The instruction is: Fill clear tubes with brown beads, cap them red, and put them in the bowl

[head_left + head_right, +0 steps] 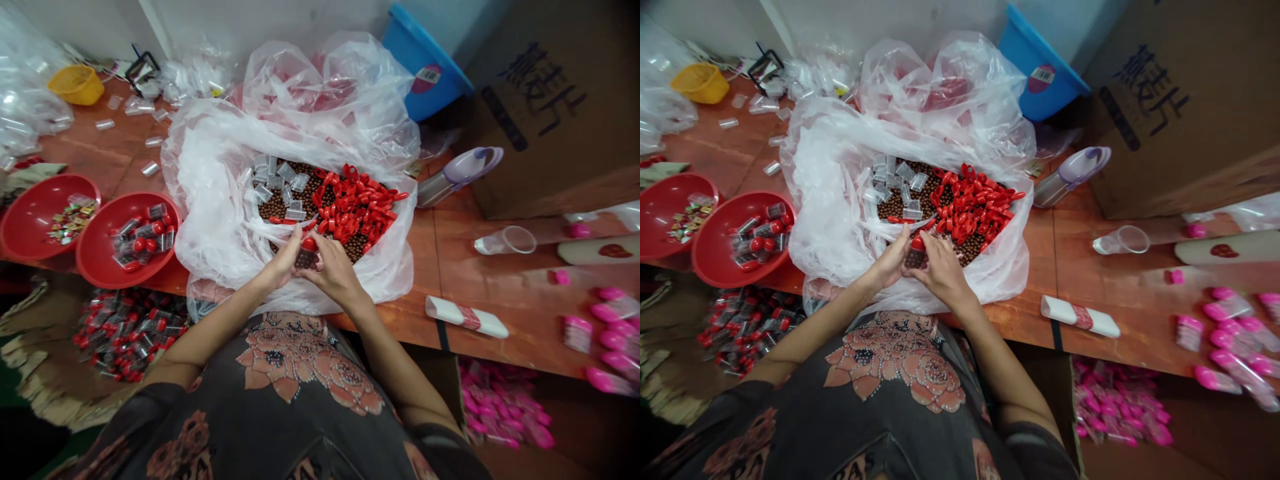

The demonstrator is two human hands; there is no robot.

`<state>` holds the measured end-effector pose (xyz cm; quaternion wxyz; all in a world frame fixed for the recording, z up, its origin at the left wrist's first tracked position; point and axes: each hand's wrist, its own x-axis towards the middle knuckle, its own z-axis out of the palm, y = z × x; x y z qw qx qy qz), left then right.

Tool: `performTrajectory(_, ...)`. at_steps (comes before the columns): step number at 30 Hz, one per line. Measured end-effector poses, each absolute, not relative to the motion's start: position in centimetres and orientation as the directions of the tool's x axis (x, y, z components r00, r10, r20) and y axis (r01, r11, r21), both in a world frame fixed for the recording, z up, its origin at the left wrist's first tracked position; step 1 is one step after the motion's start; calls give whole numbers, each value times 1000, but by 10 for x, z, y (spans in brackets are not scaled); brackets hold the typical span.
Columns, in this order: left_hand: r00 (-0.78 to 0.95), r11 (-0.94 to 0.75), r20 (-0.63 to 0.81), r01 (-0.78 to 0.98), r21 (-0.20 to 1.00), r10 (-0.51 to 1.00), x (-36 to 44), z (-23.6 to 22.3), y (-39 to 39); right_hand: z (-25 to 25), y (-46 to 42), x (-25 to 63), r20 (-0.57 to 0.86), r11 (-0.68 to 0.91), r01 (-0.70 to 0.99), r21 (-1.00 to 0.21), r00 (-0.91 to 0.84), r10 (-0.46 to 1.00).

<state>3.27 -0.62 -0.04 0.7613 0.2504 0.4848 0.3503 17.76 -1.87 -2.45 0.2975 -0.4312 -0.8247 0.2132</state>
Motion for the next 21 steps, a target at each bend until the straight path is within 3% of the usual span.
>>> performTrajectory(8,322,547,-467,-233,804,823,25,-19,-4,-24,-16,175,392,638,645,-420,-505,769)
performTrajectory(12,185,526,-494,-221,822,850,30,-17,-7,-20,-13,173,353,645,679,-350,-543,762)
performTrajectory(15,99,436,-425,-212,875,900,31,-13,-10,-19,-8,170,330,658,691,-300,-572,751)
performTrajectory(21,85,465,-457,-178,867,885,22,-14,-17,-20,-6,164,314,686,664,-298,-610,727)
